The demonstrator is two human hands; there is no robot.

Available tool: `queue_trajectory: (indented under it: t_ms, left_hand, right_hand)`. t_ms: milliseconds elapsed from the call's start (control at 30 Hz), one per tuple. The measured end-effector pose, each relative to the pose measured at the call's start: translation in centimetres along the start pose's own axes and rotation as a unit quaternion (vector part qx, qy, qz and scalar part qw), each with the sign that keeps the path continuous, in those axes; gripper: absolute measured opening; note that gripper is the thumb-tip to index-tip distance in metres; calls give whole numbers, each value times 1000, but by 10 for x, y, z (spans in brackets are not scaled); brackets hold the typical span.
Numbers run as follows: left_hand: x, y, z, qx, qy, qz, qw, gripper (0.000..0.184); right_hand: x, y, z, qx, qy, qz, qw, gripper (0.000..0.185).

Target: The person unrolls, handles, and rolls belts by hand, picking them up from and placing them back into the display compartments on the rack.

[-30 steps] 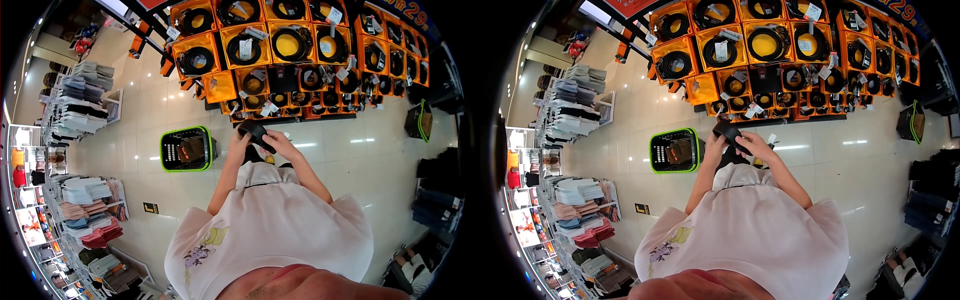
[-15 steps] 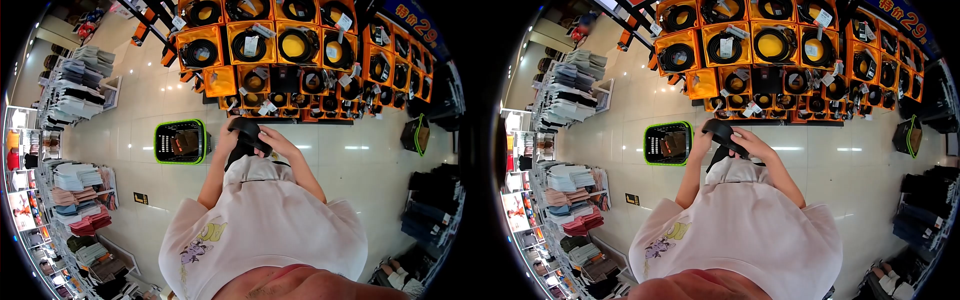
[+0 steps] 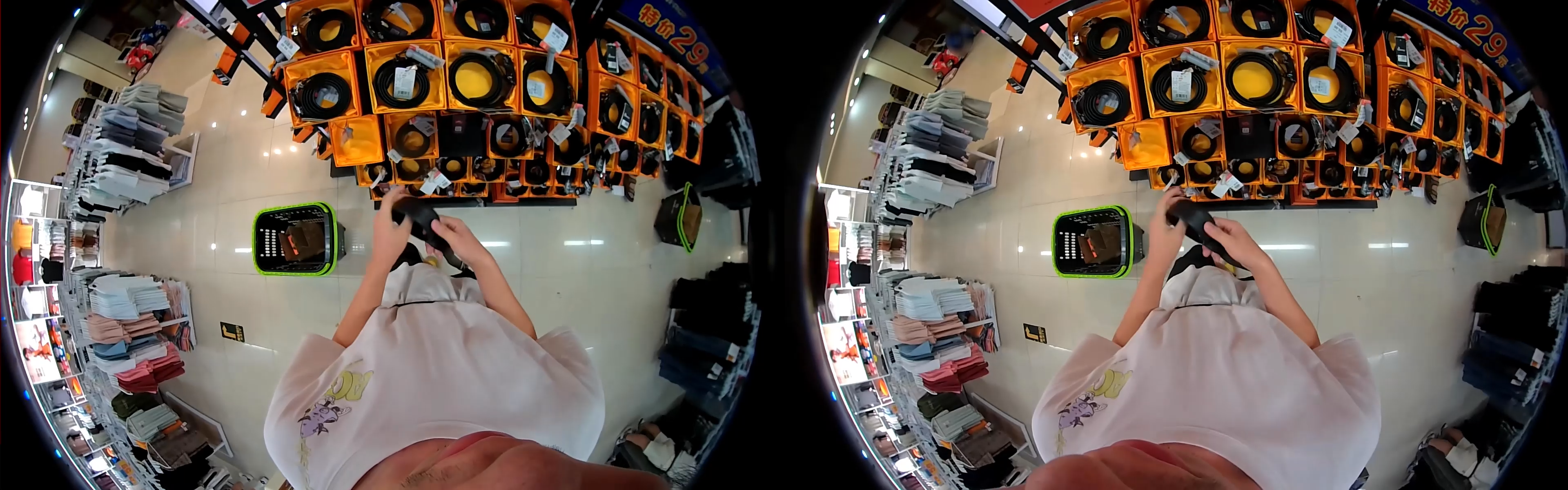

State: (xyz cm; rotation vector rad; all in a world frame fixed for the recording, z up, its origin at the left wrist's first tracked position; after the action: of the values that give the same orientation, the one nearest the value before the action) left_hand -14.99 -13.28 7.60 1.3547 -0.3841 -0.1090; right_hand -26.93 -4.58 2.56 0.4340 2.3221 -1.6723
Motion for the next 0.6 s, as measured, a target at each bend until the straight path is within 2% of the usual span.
queue_trajectory:
  t_ms: [67, 100, 167, 233, 300, 400, 433, 533, 600]
  left_hand:
    - [-8, -16, -2, 67, 16, -162, 984, 34]
    - [-15, -31, -8, 152, -9, -222, 963, 30]
    - [-31, -61, -28, 316, -57, -333, 886, 22]
    - [-36, -65, -32, 346, -88, -387, 850, 15]
    - [-29, -65, -30, 357, -44, -332, 872, 18]
    - [-5, -36, -18, 208, 12, -147, 967, 20]
    - [4, -40, -13, 171, -29, -85, 981, 26]
    - [32, -21, -1, 14, -59, 34, 998, 31]
    - [50, -9, 6, -2, -62, 125, 990, 37]
  right_hand:
    - [-1, -15, -5, 22, 1, 44, 999, 33]
    - [-5, -21, -5, 30, -10, 46, 998, 32]
    - [-15, -29, -5, 45, -33, 48, 997, 32]
    - [-23, -30, -3, 43, -38, 29, 998, 30]
    - [-26, -27, -3, 31, -31, 39, 998, 30]
    - [-25, -27, -11, 2, -42, 26, 999, 35]
    - [-22, -26, -13, -2, -46, 8, 999, 38]
    - [-9, -26, -24, -27, -47, -51, 997, 39]
    - [9, -24, -25, -36, -35, -45, 998, 36]
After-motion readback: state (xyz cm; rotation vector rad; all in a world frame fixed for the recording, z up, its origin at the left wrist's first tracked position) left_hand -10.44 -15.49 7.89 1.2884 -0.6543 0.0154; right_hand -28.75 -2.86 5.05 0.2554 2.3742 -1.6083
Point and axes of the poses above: each hand's wrist, its own z-axis towards the middle knuckle, its own x-axis out of the back of the hand, y = z × x, the point moved 7 cm from there along z, towards the middle knuckle, and after that the axes turned 4 degrees about y, right-handed, at the moved point
